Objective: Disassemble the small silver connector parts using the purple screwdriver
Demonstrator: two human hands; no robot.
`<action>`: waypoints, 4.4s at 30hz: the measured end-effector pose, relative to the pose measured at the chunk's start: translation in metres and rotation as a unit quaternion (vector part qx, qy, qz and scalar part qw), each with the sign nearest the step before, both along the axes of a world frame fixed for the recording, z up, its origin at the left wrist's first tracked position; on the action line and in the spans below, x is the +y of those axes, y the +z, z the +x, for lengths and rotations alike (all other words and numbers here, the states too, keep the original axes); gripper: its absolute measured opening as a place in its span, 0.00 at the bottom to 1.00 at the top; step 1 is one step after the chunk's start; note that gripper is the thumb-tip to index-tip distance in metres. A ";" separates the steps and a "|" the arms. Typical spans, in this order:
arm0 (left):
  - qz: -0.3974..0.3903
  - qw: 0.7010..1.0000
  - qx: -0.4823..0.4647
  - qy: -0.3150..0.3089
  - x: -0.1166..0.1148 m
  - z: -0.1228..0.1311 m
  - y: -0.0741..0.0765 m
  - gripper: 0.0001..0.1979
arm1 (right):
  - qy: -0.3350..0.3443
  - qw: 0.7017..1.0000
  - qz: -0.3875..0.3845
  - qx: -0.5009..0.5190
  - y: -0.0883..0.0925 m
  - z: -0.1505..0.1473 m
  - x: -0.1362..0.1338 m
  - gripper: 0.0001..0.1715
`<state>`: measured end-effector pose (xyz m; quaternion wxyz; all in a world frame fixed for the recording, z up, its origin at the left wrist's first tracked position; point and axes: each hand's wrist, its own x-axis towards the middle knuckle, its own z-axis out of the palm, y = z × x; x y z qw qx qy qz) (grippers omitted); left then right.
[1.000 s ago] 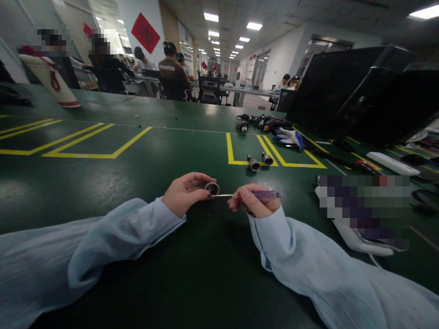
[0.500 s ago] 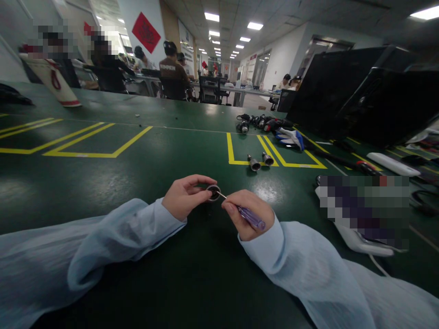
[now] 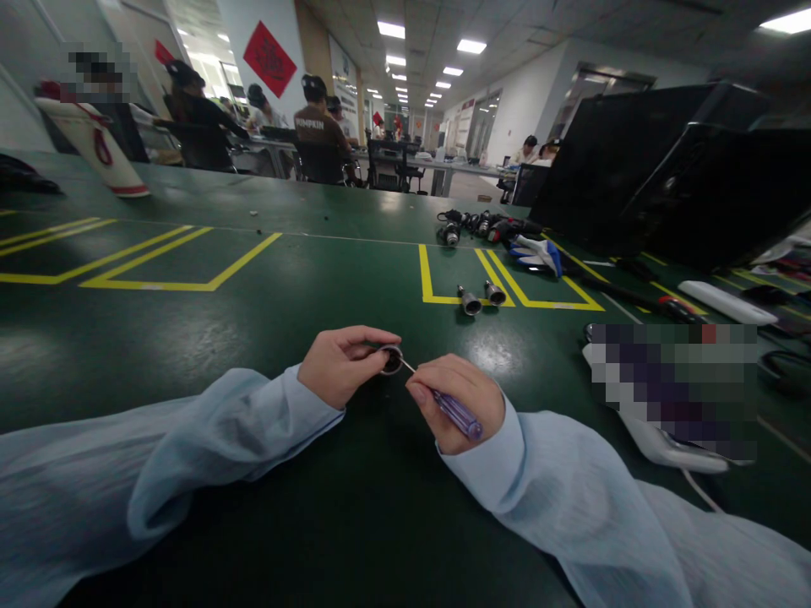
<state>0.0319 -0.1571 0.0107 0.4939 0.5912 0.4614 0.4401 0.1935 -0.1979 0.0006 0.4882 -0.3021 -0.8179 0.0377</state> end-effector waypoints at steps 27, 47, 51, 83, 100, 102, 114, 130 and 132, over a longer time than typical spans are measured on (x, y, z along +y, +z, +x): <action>-0.125 0.991 -0.035 0.024 -0.016 -0.005 0.003 0.18 | 0.000 0.848 -0.435 0.302 -0.016 -0.010 0.008 0.16; -0.138 0.990 -0.032 0.023 -0.014 -0.003 0.003 0.17 | -0.019 0.862 -0.406 0.303 -0.019 -0.014 0.007 0.15; -0.119 0.991 -0.056 -0.003 -0.012 -0.008 -0.002 0.19 | 0.003 0.851 -0.405 0.335 -0.010 -0.007 0.007 0.15; -0.056 0.996 -0.069 0.004 -0.019 0.000 0.004 0.07 | 0.040 0.992 0.062 -0.103 0.003 -0.008 -0.007 0.10; -0.036 0.998 -0.049 -0.003 -0.018 0.001 0.003 0.06 | 0.026 0.998 -0.028 -0.049 0.000 -0.007 -0.015 0.06; -0.036 0.998 -0.046 -0.005 -0.018 0.001 0.003 0.06 | 0.031 0.998 -0.027 -0.054 0.001 -0.007 -0.015 0.06; -0.047 0.997 -0.063 0.002 -0.019 0.001 0.003 0.06 | 0.025 0.997 -0.033 -0.072 0.001 -0.004 -0.014 0.06; -0.027 0.999 -0.037 0.006 -0.018 -0.001 -0.002 0.09 | -0.018 0.992 0.006 -0.129 0.000 -0.007 -0.011 0.09; -0.042 0.998 -0.055 0.000 -0.017 -0.002 -0.003 0.09 | 0.008 0.997 -0.070 -0.032 0.000 -0.005 -0.008 0.09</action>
